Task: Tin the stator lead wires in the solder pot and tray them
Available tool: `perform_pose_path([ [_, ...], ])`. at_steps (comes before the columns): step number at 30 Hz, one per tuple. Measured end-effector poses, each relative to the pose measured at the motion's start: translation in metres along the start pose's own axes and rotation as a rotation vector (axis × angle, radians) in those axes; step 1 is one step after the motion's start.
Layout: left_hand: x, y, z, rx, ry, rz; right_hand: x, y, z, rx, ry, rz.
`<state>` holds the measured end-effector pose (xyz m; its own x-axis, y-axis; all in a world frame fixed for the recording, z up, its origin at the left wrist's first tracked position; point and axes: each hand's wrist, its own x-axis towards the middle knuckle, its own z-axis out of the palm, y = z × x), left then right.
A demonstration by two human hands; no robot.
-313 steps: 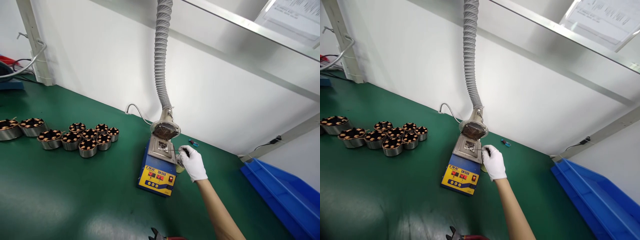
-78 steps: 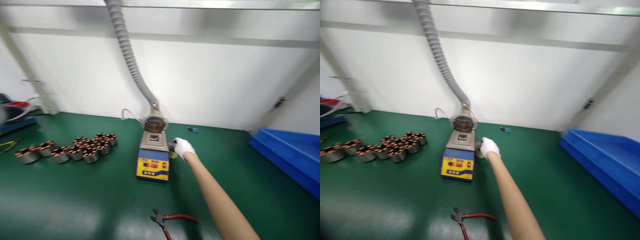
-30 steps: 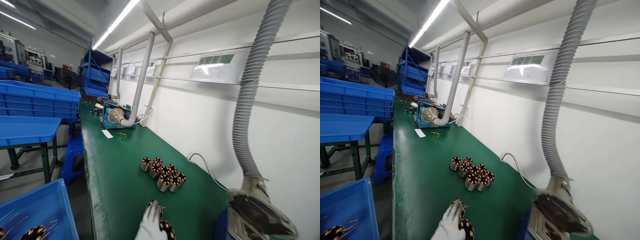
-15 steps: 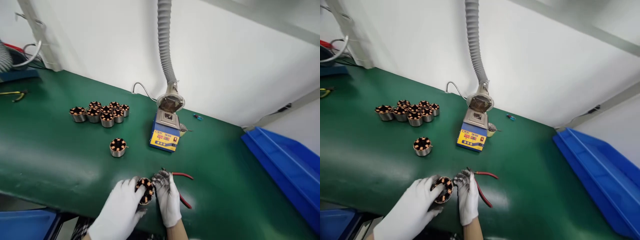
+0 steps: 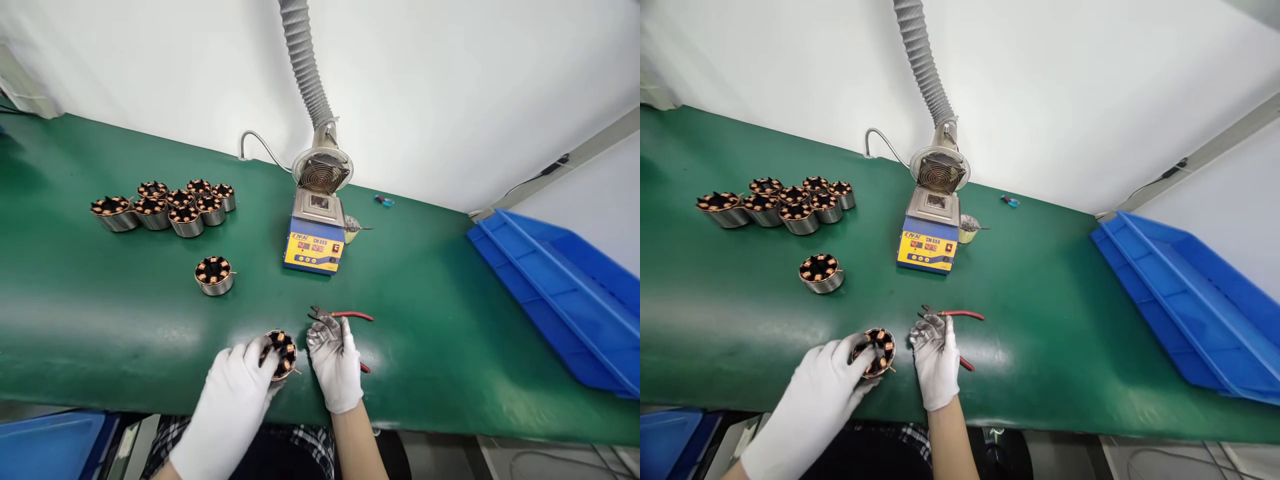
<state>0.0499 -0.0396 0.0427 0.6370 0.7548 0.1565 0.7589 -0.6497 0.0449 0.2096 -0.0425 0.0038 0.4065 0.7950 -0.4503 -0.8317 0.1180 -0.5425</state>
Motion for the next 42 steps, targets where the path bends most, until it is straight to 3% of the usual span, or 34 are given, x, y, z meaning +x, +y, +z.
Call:
perform_pose_path([
  [6,0.009,-0.020,0.006,-0.117,0.099,0.157,-0.009,-0.001,-0.005,0.031,-0.023,0.024],
  [9,0.012,-0.027,0.009,-0.202,0.021,0.208,-0.015,0.004,-0.003,-0.020,-0.034,-0.046],
  [12,0.015,-0.029,0.003,-0.410,-0.105,0.155,-0.024,0.011,0.004,-0.165,-0.105,-0.111],
  [15,0.025,-0.026,-0.004,-0.750,-0.242,0.022,-0.034,0.019,0.012,-0.270,-0.332,0.059],
  [17,0.031,-0.023,-0.005,-0.942,-0.256,-0.068,-0.040,0.024,0.013,-0.239,-0.456,0.214],
  [19,0.032,-0.020,-0.001,-1.024,-0.168,-0.157,-0.042,0.028,0.011,-0.141,-0.431,0.293],
  [21,0.028,-0.017,0.005,-1.014,-0.116,-0.171,-0.043,0.031,0.006,-0.058,-0.320,0.361],
  [23,0.021,-0.016,0.009,-1.006,-0.162,-0.156,-0.041,0.032,0.003,-0.026,-0.247,0.422],
  [25,0.017,-0.015,0.008,-1.099,-0.208,-0.247,-0.039,0.034,0.001,-0.029,-0.248,0.438],
  [31,0.038,-0.016,0.007,-1.653,0.054,-0.795,-0.038,0.035,0.005,-0.062,-0.359,0.430],
  [34,0.042,-0.026,0.012,-1.910,0.334,-0.900,-0.039,0.033,0.005,-0.052,-0.403,0.468],
  [35,0.040,-0.029,0.013,-1.920,0.340,-0.878,-0.039,0.032,0.005,-0.050,-0.401,0.480],
  [36,0.037,-0.033,0.013,-1.904,0.232,-0.812,-0.039,0.031,0.004,-0.047,-0.387,0.485],
  [39,0.026,-0.036,0.006,-1.702,-0.349,-0.434,-0.039,0.031,0.002,-0.020,-0.269,0.502],
  [40,0.025,-0.035,0.003,-1.634,-0.469,-0.334,-0.040,0.032,0.001,-0.005,-0.222,0.496],
  [42,0.026,-0.029,-0.001,-1.589,-0.490,-0.281,-0.039,0.033,0.001,-0.004,-0.154,0.487],
])
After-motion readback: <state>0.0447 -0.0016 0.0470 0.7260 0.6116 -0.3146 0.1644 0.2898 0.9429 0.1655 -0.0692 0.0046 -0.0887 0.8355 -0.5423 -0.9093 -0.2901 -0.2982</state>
